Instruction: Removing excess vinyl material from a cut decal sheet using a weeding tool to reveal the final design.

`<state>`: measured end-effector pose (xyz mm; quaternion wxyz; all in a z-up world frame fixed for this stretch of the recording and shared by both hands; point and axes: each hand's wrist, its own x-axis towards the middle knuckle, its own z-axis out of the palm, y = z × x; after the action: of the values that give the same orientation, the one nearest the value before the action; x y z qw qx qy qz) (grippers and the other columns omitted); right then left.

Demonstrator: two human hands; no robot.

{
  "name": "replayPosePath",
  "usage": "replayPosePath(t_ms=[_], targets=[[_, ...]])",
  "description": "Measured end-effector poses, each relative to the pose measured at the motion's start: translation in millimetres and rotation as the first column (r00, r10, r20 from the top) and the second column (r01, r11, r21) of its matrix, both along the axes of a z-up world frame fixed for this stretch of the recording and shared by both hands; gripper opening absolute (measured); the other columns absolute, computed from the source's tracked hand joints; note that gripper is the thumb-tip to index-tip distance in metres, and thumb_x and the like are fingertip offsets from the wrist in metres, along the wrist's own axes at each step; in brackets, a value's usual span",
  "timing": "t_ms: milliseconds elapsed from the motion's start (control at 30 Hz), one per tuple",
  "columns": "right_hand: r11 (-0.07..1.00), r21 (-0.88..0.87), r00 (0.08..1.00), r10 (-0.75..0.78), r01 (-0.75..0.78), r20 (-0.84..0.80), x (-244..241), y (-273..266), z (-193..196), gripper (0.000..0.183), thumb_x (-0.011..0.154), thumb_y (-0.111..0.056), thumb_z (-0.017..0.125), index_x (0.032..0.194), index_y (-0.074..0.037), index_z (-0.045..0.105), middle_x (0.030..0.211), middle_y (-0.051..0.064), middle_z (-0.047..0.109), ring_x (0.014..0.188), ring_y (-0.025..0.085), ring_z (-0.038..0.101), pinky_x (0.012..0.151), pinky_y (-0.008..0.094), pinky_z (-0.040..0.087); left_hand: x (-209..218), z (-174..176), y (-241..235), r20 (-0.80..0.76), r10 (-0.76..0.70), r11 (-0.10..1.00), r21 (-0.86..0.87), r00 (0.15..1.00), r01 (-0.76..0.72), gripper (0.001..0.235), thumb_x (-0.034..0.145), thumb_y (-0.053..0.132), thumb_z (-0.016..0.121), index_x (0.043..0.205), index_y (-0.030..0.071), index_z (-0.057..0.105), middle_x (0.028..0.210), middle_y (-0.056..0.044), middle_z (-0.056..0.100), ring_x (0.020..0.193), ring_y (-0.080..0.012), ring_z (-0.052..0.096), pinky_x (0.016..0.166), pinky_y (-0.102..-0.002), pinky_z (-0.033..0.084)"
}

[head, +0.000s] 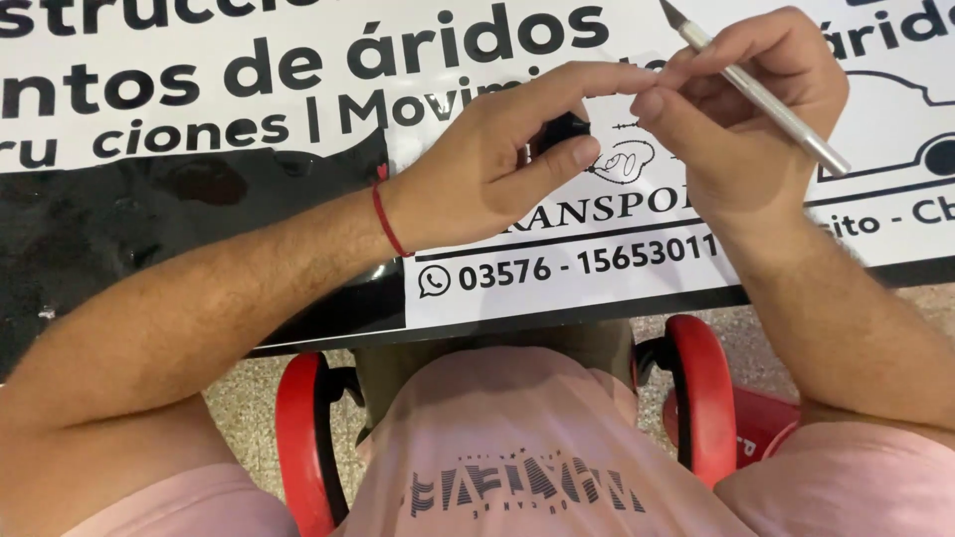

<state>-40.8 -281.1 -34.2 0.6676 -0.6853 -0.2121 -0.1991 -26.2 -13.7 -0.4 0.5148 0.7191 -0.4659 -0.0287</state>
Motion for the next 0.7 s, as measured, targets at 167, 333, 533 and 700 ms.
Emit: replayPosePath(t_ms=[167,333,533,700], targets=[[0.996,0.088,1.000,-0.019,0.020,-0.010,4,1,-7,0.038,0.110,0.018,0.083,0.118,-0.006,0.056,0.099,0.019,0.070,0.080,0.024,0.071,0.076,0.033,0.062,14,-7,5,0.119,0.035,0.998,0.052,0.992,-0.042,0.052,0.134,0.043,0.045,0.179,0.018,0.040,0.187,-0.003,0.051,0.180,-0.0287,0.056,0.152,-0.045,0.049],[0.989,0.045,0.989,0.142,-0.143,0.040,-2,7,-6,0.035,0.109,0.010,0.085,0.121,-0.008,0.058,0.106,0.017,0.076,0.101,0.028,0.082,0.095,0.038,0.073,23,-5,9,0.003,0.074,0.997,0.037,0.997,-0.074,0.069,0.129,0.037,0.071,0.179,0.018,0.026,0.174,-0.013,0.045,0.127,-0.0216,0.063,0.099,-0.029,0.071],[0.996,-0.084,0.989,0.043,-0.031,0.141,-7,20,-1,0.035,0.111,0.015,0.088,0.120,-0.005,0.061,0.116,0.019,0.073,0.110,0.026,0.075,0.106,0.037,0.064,-5,-13,8,-0.083,0.090,0.996,-0.014,0.992,-0.092,0.062,0.135,0.016,0.056,0.186,0.027,0.023,0.197,-0.004,0.038,0.189,-0.0397,0.051,0.147,-0.049,0.064],[0.984,-0.143,0.957,-0.062,0.106,0.283,-10,21,2,0.035,0.112,0.024,0.086,0.119,0.001,0.061,0.112,0.026,0.073,0.106,0.033,0.077,0.098,0.042,0.063,-31,-8,0,-0.267,0.112,0.984,-0.103,0.957,-0.144,0.054,0.128,0.017,0.059,0.178,0.018,0.038,0.184,-0.007,0.052,0.175,-0.0319,0.060,0.144,-0.044,0.061]])
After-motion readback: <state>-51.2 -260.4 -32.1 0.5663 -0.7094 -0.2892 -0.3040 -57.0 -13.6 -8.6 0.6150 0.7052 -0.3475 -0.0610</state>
